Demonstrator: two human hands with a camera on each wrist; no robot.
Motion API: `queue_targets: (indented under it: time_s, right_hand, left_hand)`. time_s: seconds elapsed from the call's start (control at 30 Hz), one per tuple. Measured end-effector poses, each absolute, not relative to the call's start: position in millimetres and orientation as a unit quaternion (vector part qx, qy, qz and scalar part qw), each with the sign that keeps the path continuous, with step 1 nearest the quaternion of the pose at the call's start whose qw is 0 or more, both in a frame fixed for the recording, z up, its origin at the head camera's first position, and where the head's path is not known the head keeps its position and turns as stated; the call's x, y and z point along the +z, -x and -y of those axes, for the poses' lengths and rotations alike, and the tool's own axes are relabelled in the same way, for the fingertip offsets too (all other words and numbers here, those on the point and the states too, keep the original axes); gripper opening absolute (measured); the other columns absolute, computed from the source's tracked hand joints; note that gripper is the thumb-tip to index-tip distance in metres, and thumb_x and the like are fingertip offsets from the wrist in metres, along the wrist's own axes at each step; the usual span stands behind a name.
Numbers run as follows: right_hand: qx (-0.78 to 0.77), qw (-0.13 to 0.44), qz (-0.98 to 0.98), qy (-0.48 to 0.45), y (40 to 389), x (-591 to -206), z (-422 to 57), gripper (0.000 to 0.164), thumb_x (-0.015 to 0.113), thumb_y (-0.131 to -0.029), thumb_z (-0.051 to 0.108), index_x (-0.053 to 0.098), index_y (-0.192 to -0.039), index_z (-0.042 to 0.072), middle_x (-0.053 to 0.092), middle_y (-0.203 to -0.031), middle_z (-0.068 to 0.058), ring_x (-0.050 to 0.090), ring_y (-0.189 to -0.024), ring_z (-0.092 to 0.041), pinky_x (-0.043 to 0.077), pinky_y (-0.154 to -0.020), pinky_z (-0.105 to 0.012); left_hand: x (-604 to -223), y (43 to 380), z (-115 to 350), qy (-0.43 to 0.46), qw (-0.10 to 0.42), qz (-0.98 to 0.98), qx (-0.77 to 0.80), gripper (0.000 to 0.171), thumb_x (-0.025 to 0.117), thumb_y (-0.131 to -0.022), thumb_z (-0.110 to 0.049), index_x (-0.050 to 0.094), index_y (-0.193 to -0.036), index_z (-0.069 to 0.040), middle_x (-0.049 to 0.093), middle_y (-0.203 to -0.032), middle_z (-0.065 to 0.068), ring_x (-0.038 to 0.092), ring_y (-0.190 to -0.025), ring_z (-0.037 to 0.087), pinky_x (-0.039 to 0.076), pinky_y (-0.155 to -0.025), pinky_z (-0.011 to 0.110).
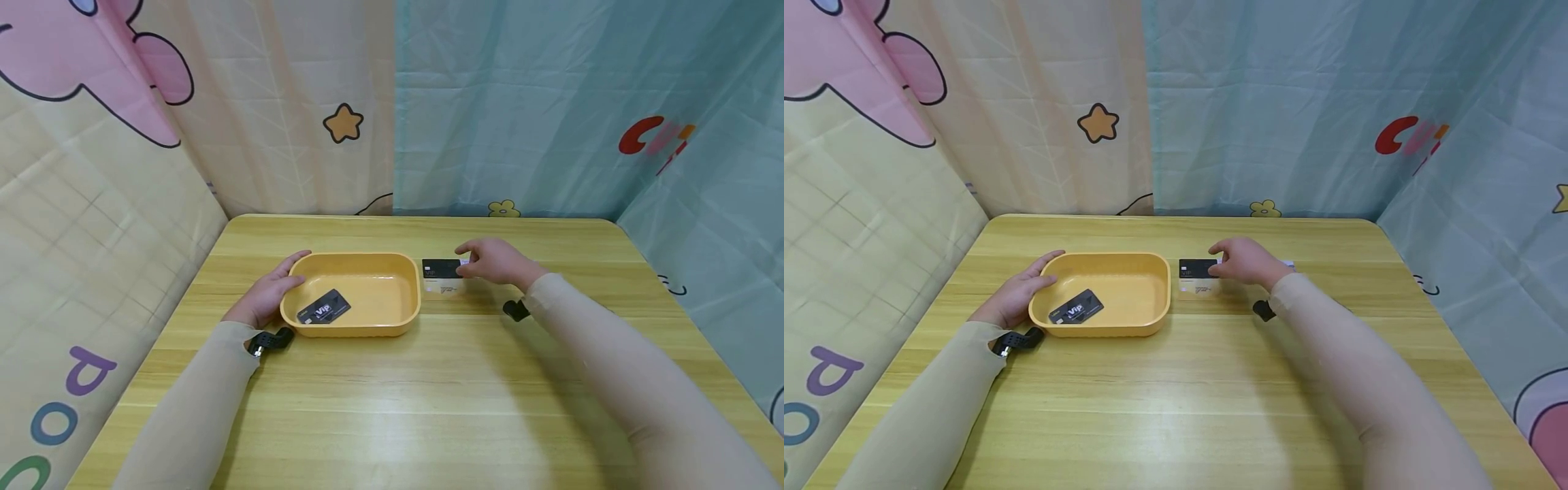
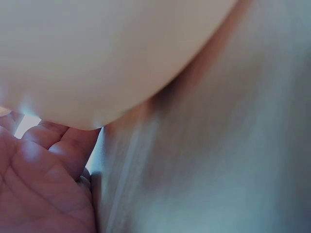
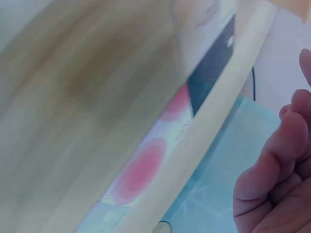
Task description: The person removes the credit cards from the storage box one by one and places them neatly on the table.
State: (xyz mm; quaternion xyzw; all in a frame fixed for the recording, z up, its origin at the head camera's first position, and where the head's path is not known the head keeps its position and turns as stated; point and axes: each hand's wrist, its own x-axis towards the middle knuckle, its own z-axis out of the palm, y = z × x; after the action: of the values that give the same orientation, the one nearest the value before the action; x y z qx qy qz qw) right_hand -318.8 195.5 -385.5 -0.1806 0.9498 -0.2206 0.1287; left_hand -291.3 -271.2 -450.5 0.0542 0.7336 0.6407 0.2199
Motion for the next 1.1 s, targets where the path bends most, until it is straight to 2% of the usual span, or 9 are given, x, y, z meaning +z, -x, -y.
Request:
queue_targets:
  time_s: [0.17, 0.33, 0.43, 0.73, 1.1]
  right_hand:
    - [-0.208, 0.128, -0.949, 0.198, 322, -376, -183, 0.056, 0.073, -0.099, 0.030, 0.060, -0.147, 0.005, 0.068, -0.076, -0.012, 0.052, -0.063, -0.018, 0.044, -0.064, -0.033]
    - [-0.205, 0.121, -0.947, 0.214, 325, -365, -168, 0.056, 0.073, -0.098, 0.034, 0.061, -0.147, 0.010, 0.054, -0.070, -0.002, 0.048, -0.065, -0.019, 0.042, -0.065, -0.033]
    - [-0.204, 0.125, -0.944, 0.225, 326, -357, -156, 0.055, 0.074, -0.098, 0.035, 0.062, -0.147, 0.014, 0.051, -0.069, -0.001, 0.046, -0.064, -0.019, 0.041, -0.065, -0.033]
    - [-0.177, 0.132, -0.934, 0.281, 329, -338, -106, 0.056, 0.075, -0.098, 0.035, 0.061, -0.148, 0.013, 0.052, -0.066, 0.000, 0.046, -0.061, -0.016, 0.040, -0.061, -0.031]
    - [-0.163, 0.145, -0.928, 0.303, 333, -332, -49, 0.057, 0.076, -0.098, 0.032, 0.060, -0.150, 0.015, 0.058, -0.079, -0.003, 0.051, -0.072, -0.018, 0.043, -0.065, -0.029]
  left_hand:
    - [-451, 291, 272, -0.048, 0.221, -0.736, 0.639, 0.060, 0.036, -0.114, -0.021, 0.015, -0.169, -0.033, 0.028, -0.170, 0.016, 0.057, -0.135, 0.031, 0.060, -0.095, 0.031]
    - [-451, 290, 273, -0.044, 0.218, -0.740, 0.635, 0.059, 0.036, -0.115, -0.021, 0.016, -0.169, -0.034, 0.028, -0.170, 0.015, 0.056, -0.136, 0.032, 0.060, -0.095, 0.030]
    - [-451, 289, 273, -0.050, 0.218, -0.740, 0.634, 0.060, 0.036, -0.115, -0.022, 0.015, -0.169, -0.034, 0.026, -0.171, 0.016, 0.056, -0.136, 0.033, 0.059, -0.095, 0.030]
    - [-450, 289, 274, -0.042, 0.222, -0.739, 0.635, 0.059, 0.036, -0.115, -0.022, 0.016, -0.169, -0.035, 0.028, -0.170, 0.016, 0.059, -0.131, 0.031, 0.061, -0.093, 0.032]
    - [-450, 290, 270, -0.043, 0.223, -0.731, 0.643, 0.059, 0.036, -0.115, -0.021, 0.016, -0.169, -0.036, 0.030, -0.168, 0.017, 0.063, -0.126, 0.030, 0.062, -0.091, 0.036]
